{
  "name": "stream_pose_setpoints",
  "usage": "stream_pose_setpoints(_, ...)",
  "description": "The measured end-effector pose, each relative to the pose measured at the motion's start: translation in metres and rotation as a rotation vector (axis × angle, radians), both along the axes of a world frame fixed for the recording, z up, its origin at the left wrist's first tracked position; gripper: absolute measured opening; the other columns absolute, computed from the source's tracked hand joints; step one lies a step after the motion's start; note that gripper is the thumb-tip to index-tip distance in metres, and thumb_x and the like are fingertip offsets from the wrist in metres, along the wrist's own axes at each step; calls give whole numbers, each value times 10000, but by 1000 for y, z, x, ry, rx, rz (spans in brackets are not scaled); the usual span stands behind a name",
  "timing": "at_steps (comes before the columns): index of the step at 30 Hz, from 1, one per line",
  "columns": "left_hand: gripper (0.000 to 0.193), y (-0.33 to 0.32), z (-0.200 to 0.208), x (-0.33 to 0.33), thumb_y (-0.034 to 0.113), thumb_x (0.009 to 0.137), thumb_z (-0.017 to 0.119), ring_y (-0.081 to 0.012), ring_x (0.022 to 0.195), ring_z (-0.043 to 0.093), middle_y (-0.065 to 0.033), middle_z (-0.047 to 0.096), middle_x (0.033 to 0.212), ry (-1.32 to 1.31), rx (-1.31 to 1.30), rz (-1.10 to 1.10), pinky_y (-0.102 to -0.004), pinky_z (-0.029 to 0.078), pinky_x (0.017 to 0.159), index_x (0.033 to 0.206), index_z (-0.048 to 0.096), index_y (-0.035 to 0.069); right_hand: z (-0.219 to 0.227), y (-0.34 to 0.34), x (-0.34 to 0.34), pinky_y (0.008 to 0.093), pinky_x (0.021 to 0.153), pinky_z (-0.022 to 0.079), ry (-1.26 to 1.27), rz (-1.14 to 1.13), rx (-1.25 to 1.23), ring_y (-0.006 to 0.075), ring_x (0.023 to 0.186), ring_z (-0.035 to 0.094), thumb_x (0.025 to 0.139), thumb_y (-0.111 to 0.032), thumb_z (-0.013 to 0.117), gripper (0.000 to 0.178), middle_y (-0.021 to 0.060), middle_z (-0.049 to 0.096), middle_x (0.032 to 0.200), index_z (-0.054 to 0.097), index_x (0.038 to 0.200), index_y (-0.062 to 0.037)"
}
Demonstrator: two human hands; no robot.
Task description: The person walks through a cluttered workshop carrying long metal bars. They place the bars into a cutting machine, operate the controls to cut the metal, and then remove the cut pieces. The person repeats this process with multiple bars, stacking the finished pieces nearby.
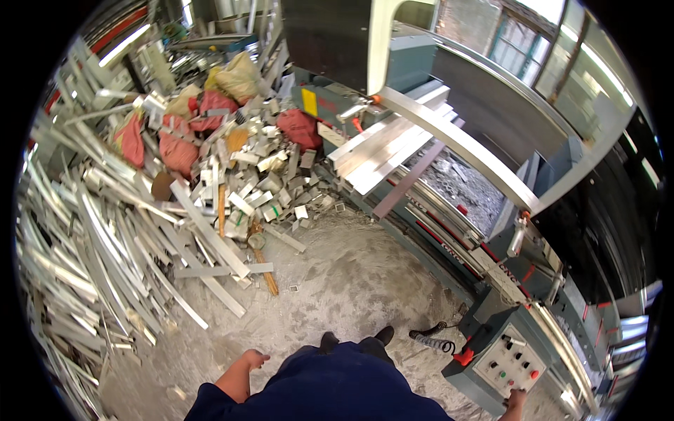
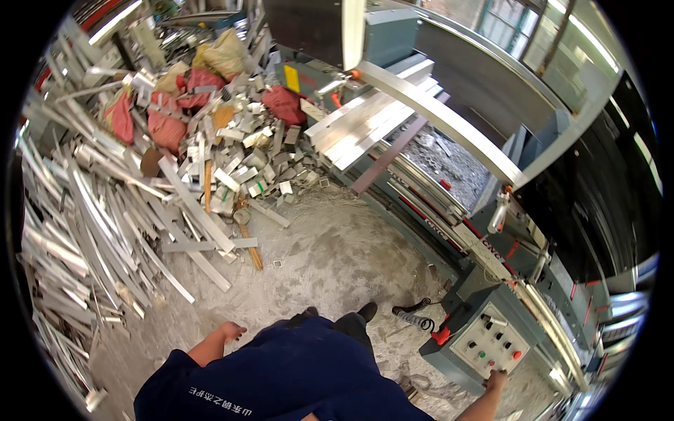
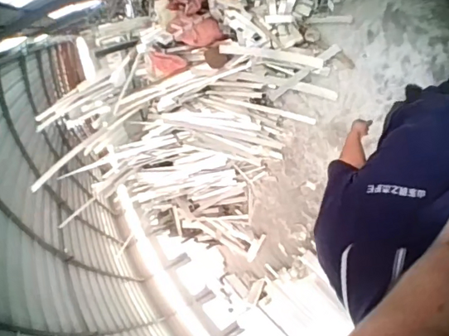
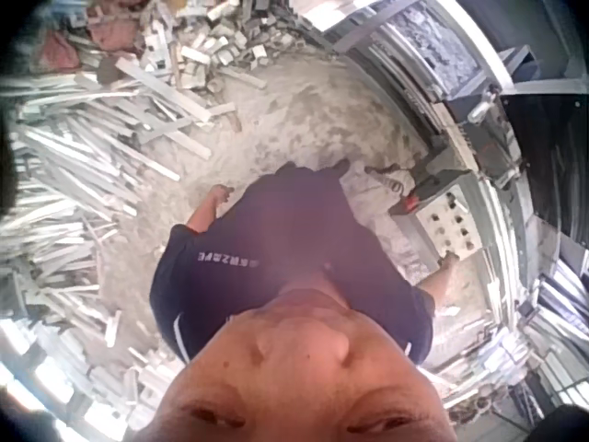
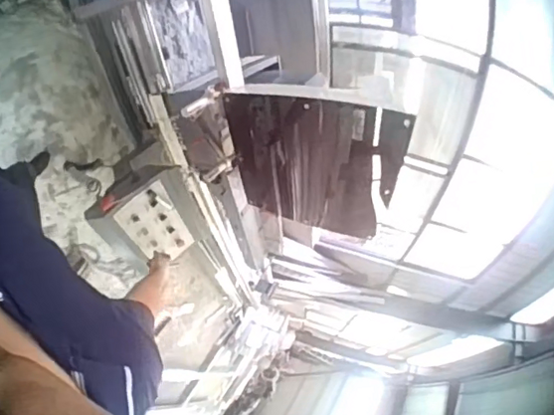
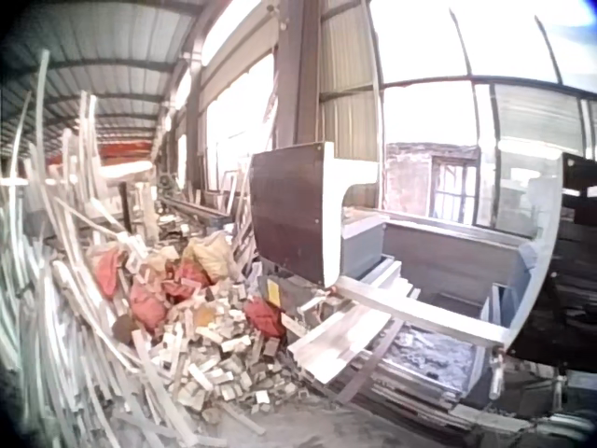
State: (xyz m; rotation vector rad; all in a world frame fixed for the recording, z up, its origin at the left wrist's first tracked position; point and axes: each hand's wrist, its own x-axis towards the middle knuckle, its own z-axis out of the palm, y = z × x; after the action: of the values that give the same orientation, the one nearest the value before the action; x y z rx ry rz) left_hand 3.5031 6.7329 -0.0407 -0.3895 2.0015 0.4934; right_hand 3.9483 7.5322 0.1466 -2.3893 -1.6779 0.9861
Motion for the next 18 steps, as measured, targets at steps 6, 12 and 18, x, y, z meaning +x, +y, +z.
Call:
stream_pose_setpoints(6,509,47,33,-57,379,830,653,-294,809,668,-161,683,984,-86,-66,-28,-441,508,751,1069,649,-70,-48,-34,-8,319,406,407,339,70,32,167,440,522,930,-350,556,387,65,549,587,595,808,15)
stream_pose_setpoints(12,399,150,65,-131,275,820,680,-233,746,647,-149,669,899,73,64,-69,-372,520,660,1026,657,-66,0,-61,-72,322,517,486,277,345,-37,178,537,605,910,-356,579,436,89,611,629,633,803,63)
stream_pose_setpoints(18,437,311,113,-170,266,802,712,-215,753,661,-169,678,917,258,236,-324,-326,537,653,1062,636,-78,1,-31,-62,316,504,484,394,282,-314,182,518,590,886,-277,606,358,90,606,621,653,812,71)
